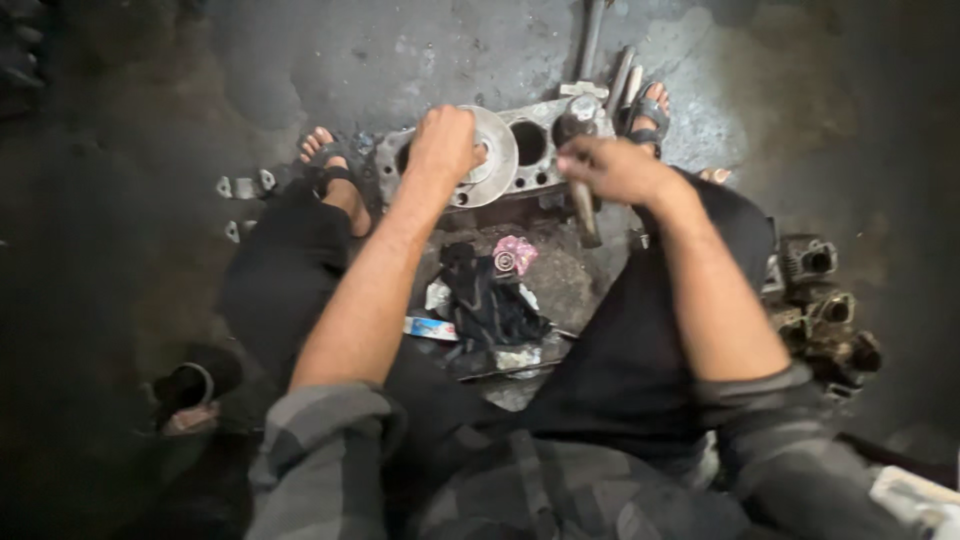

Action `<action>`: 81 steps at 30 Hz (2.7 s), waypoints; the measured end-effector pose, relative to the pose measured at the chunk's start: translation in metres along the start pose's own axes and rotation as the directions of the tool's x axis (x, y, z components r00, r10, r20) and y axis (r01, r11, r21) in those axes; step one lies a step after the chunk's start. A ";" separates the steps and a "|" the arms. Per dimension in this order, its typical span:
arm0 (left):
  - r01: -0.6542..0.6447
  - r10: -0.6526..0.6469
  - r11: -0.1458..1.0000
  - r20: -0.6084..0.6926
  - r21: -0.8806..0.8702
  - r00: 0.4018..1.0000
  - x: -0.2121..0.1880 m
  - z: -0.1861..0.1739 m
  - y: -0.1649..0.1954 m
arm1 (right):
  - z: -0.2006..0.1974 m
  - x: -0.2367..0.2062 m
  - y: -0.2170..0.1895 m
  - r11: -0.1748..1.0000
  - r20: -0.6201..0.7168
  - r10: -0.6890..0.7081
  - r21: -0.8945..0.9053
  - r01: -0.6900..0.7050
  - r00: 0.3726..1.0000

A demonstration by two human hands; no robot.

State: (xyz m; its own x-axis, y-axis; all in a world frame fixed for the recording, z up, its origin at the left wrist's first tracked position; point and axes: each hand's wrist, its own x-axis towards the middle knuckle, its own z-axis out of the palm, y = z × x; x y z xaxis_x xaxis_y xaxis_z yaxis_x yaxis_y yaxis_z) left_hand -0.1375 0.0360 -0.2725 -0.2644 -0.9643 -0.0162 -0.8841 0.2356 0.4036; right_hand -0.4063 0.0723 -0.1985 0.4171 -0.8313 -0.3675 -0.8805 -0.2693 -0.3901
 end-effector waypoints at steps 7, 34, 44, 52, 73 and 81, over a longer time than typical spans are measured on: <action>-0.004 0.000 0.996 0.041 0.093 0.999 0.009 0.044 0.000 | 0.011 -0.001 0.018 1.000 0.230 0.005 0.002 -0.006 0.973; 0.096 -0.102 0.990 -0.054 -0.103 0.993 -0.021 0.069 -0.011 | 0.007 -0.016 0.024 0.995 0.220 -0.090 -0.019 0.097 0.971; -0.290 0.134 0.912 -0.456 -0.291 0.880 -0.034 0.084 -0.026 | 0.004 -0.016 0.016 0.996 0.255 -0.008 -0.085 0.030 0.967; -0.328 0.104 0.908 -0.617 -0.262 0.780 -0.028 0.109 -0.028 | 0.003 -0.011 0.019 0.985 0.200 -0.057 -0.151 0.088 0.978; -0.272 0.135 0.946 -0.548 -0.177 0.825 -0.024 0.123 -0.045 | 0.016 -0.004 0.013 0.972 0.220 -0.080 -0.200 0.125 0.972; -0.216 0.031 0.915 -0.477 -0.340 0.878 -0.028 0.121 -0.048 | 0.016 -0.009 0.008 0.983 0.240 -0.030 -0.171 0.072 0.970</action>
State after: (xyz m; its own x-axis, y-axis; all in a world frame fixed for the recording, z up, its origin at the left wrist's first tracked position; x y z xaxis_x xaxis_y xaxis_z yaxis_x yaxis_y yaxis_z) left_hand -0.1343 0.0660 -0.4026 -0.0752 -0.8974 0.4348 -0.6210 0.3833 0.6837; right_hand -0.4130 0.0854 -0.2119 0.4848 -0.6821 -0.5474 -0.8736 -0.4078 -0.2655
